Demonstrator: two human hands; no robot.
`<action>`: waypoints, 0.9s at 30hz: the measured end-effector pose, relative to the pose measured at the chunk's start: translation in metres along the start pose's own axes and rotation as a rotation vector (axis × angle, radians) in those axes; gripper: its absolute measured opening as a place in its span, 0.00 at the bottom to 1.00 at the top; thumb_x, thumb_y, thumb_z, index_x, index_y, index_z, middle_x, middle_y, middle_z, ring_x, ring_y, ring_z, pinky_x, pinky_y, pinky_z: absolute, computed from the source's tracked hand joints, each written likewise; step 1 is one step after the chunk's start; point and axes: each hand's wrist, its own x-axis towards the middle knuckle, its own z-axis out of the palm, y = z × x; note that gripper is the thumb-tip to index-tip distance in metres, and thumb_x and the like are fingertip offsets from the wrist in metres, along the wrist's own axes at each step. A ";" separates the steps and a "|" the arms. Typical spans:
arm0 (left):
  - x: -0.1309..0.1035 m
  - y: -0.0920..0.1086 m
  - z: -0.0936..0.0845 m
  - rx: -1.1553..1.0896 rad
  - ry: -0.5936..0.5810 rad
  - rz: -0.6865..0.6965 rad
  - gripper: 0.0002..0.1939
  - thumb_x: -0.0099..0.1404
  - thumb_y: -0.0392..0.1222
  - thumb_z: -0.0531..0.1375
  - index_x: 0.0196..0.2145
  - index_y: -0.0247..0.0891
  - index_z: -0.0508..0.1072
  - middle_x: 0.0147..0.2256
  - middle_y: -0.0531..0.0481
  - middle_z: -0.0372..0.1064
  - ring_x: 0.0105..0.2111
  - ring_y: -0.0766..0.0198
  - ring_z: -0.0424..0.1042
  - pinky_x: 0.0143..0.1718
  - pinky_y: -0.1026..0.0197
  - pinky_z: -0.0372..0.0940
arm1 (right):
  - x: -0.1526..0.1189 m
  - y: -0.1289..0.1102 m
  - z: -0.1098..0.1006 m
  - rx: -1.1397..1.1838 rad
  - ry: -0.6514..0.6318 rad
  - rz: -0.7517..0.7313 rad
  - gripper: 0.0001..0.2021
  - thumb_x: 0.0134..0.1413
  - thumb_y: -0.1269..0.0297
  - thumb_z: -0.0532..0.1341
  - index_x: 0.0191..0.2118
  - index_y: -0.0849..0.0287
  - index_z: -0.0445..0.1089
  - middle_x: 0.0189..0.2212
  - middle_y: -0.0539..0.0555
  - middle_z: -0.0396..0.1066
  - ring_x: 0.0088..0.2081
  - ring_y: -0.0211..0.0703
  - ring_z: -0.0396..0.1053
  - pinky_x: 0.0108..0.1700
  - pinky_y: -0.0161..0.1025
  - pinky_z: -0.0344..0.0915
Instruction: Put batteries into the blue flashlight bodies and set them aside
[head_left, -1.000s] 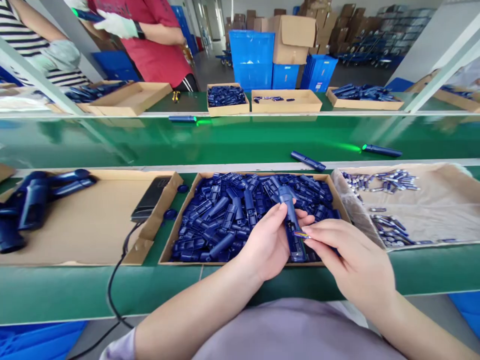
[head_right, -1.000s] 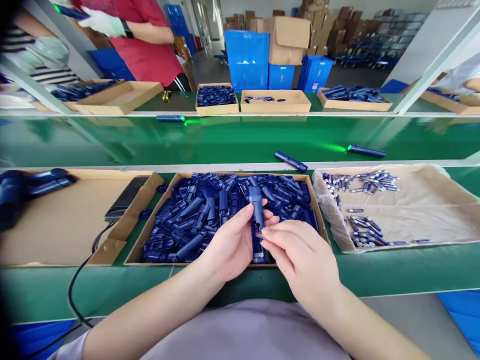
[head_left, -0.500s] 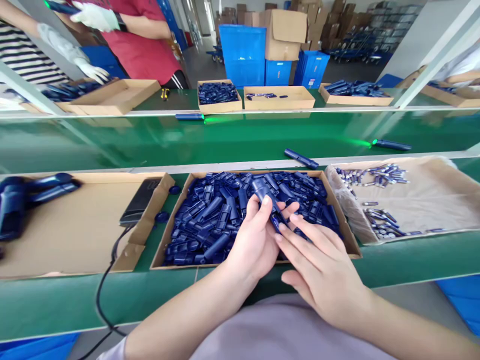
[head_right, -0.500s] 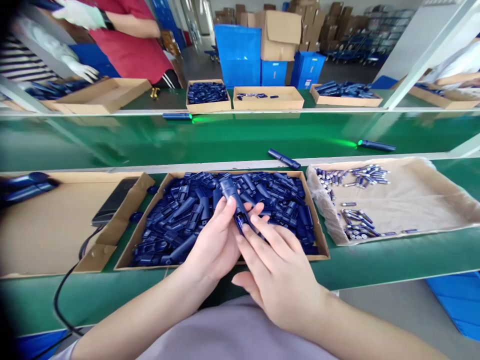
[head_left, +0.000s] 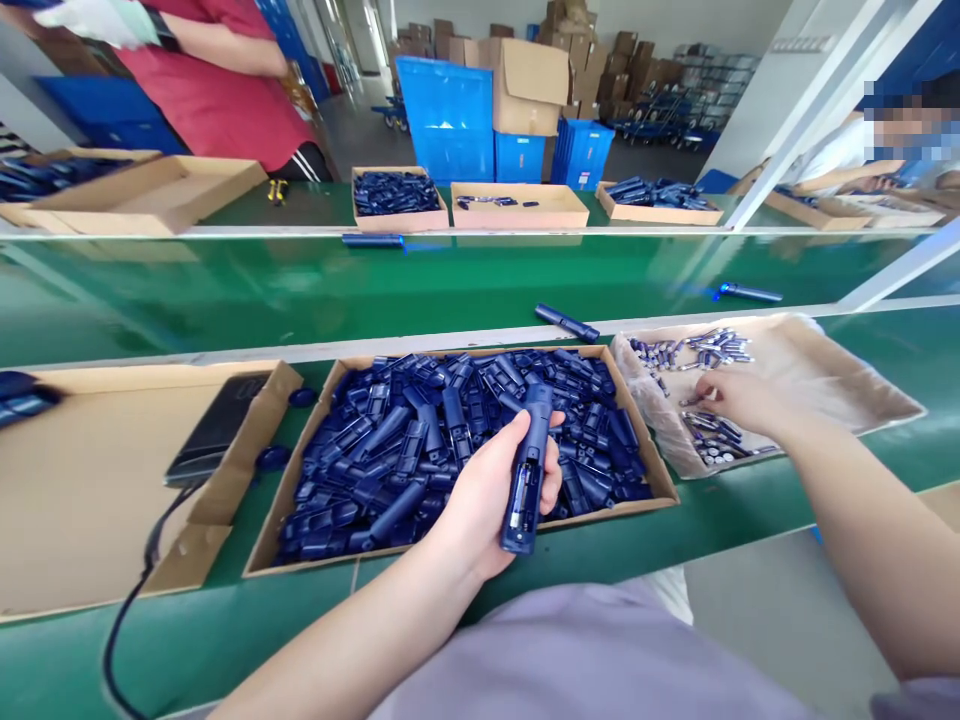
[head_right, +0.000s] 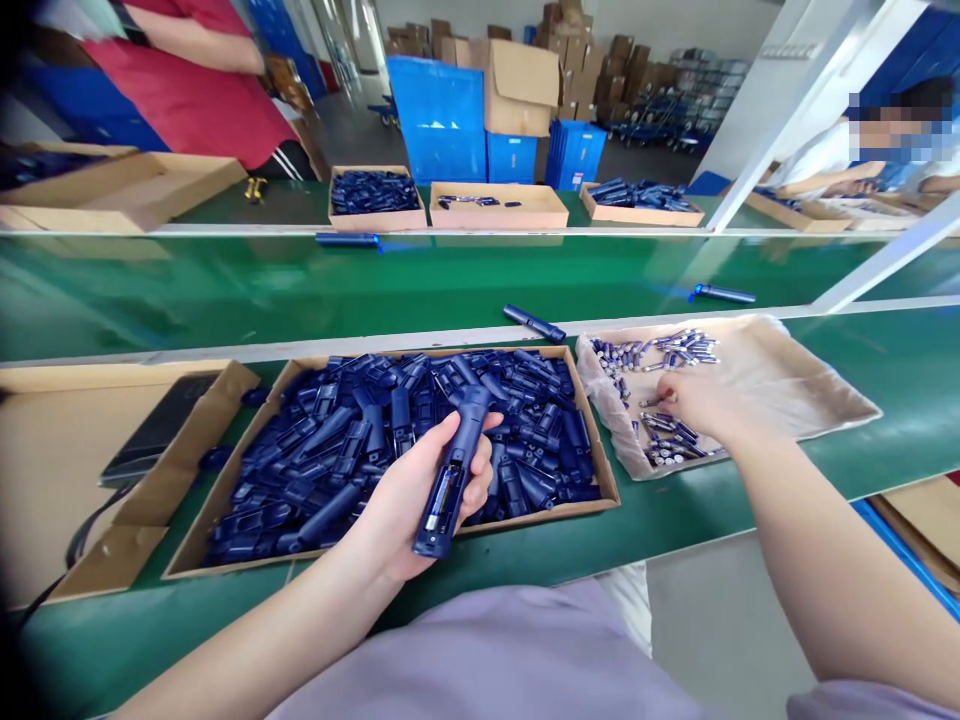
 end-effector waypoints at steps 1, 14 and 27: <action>0.000 0.000 0.000 -0.020 0.017 -0.009 0.18 0.69 0.47 0.53 0.47 0.31 0.73 0.26 0.50 0.62 0.20 0.69 0.61 0.19 0.68 0.58 | 0.004 0.001 0.000 0.013 -0.011 -0.013 0.02 0.48 0.69 0.62 0.30 0.60 0.72 0.31 0.56 0.73 0.35 0.48 0.69 0.39 0.40 0.62; 0.006 -0.010 0.000 -0.137 0.008 0.195 0.05 0.69 0.39 0.58 0.41 0.39 0.64 0.43 0.45 0.71 0.53 0.50 0.69 0.51 0.47 0.66 | -0.124 -0.187 -0.027 0.456 0.085 -0.504 0.06 0.56 0.67 0.59 0.29 0.56 0.64 0.24 0.48 0.66 0.23 0.35 0.63 0.25 0.33 0.58; 0.007 -0.004 0.002 -0.204 0.049 0.043 0.09 0.71 0.41 0.55 0.42 0.33 0.69 0.46 0.36 0.73 0.45 0.54 0.75 0.41 0.57 0.74 | -0.104 -0.155 -0.043 0.630 -0.055 -0.487 0.11 0.65 0.55 0.55 0.39 0.55 0.71 0.36 0.50 0.72 0.36 0.38 0.69 0.39 0.34 0.66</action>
